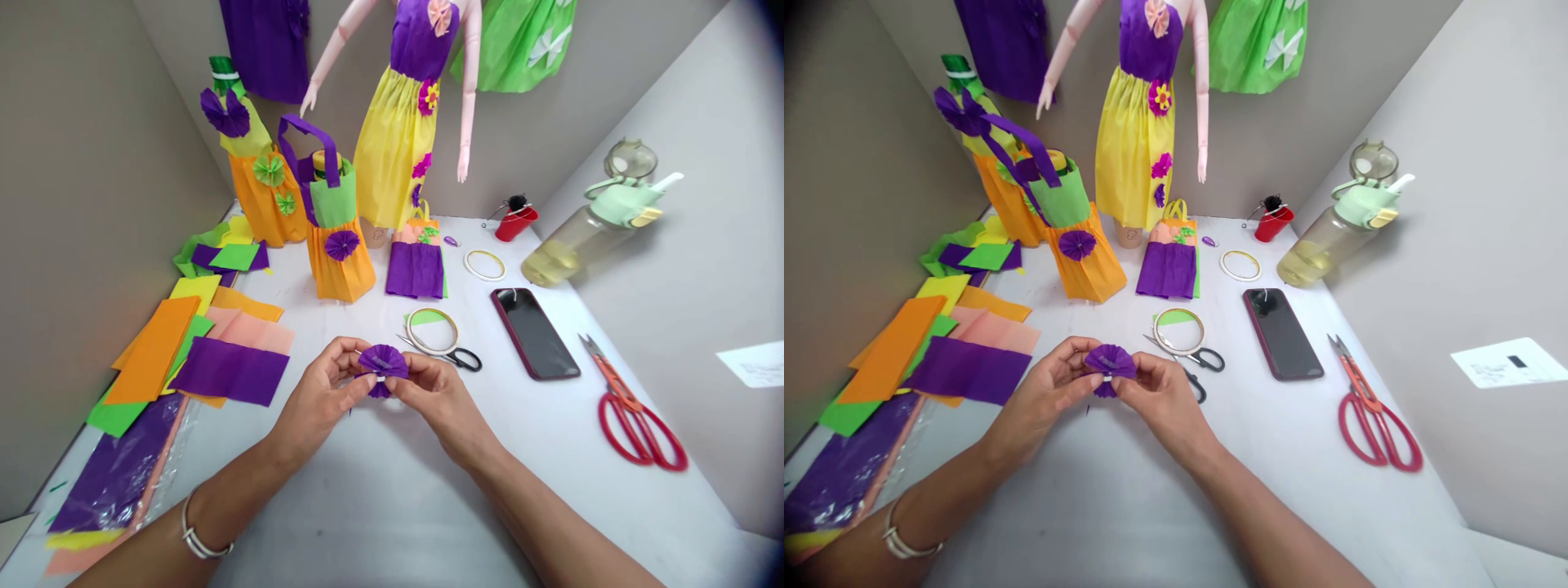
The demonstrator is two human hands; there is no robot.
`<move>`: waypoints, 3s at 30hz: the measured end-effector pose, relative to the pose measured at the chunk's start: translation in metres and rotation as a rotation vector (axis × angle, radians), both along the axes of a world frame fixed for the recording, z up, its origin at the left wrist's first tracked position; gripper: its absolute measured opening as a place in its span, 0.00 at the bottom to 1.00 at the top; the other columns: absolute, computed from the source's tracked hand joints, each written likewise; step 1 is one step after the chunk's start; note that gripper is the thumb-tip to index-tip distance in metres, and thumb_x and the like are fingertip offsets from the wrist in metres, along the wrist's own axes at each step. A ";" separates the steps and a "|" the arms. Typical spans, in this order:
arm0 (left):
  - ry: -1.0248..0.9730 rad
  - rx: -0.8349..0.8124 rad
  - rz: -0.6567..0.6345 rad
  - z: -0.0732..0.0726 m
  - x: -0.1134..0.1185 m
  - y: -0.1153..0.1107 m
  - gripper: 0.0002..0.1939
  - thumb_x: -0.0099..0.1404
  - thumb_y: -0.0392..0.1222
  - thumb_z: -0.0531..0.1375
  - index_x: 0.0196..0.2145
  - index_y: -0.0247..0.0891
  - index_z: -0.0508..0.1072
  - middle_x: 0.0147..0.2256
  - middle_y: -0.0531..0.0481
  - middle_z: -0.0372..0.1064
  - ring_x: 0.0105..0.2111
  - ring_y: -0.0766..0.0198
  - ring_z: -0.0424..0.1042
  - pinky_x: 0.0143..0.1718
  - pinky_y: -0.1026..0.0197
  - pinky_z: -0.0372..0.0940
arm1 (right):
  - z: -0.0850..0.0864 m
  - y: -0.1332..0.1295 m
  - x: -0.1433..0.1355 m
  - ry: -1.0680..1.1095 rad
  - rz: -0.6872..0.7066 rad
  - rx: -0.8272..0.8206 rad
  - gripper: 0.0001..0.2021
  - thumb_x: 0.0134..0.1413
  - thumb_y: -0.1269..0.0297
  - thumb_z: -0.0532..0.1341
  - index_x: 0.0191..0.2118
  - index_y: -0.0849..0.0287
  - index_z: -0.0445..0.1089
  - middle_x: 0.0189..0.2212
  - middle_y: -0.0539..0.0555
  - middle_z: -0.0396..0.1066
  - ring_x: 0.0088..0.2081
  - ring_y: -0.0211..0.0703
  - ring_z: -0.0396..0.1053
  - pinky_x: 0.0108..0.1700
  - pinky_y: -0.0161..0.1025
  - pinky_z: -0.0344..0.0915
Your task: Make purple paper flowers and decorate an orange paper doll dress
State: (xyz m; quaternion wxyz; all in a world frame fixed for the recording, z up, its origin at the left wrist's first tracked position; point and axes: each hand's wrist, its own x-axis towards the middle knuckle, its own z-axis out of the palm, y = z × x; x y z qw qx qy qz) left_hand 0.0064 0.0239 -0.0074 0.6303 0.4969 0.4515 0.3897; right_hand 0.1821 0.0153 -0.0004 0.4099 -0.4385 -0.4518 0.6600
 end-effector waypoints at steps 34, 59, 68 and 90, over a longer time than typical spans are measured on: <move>0.554 0.868 0.144 -0.001 0.000 -0.001 0.06 0.64 0.30 0.60 0.34 0.40 0.73 0.38 0.49 0.68 0.47 0.57 0.66 0.51 0.51 0.61 | 0.004 -0.001 0.000 -0.053 -0.017 0.015 0.08 0.51 0.61 0.68 0.31 0.60 0.73 0.27 0.48 0.68 0.31 0.36 0.61 0.35 0.35 0.56; 0.468 0.476 0.078 0.004 -0.001 -0.004 0.03 0.64 0.38 0.60 0.33 0.44 0.73 0.42 0.50 0.67 0.51 0.58 0.65 0.52 0.56 0.61 | 0.001 0.001 0.000 0.025 -0.009 -0.048 0.10 0.50 0.59 0.70 0.30 0.60 0.74 0.28 0.48 0.70 0.31 0.35 0.63 0.37 0.33 0.58; 0.285 0.302 0.069 0.003 -0.007 0.000 0.03 0.64 0.42 0.60 0.32 0.44 0.72 0.44 0.48 0.67 0.55 0.54 0.64 0.56 0.50 0.58 | -0.003 0.002 0.003 0.105 -0.001 -0.085 0.06 0.52 0.63 0.68 0.36 0.57 0.78 0.32 0.49 0.75 0.34 0.38 0.68 0.43 0.36 0.63; 0.641 1.119 0.115 0.005 -0.013 0.006 0.16 0.62 0.27 0.59 0.44 0.45 0.71 0.51 0.46 0.66 0.61 0.51 0.58 0.61 0.42 0.55 | -0.003 0.006 0.007 0.345 0.056 -0.275 0.10 0.51 0.62 0.69 0.38 0.60 0.77 0.32 0.51 0.73 0.28 0.34 0.66 0.38 0.35 0.66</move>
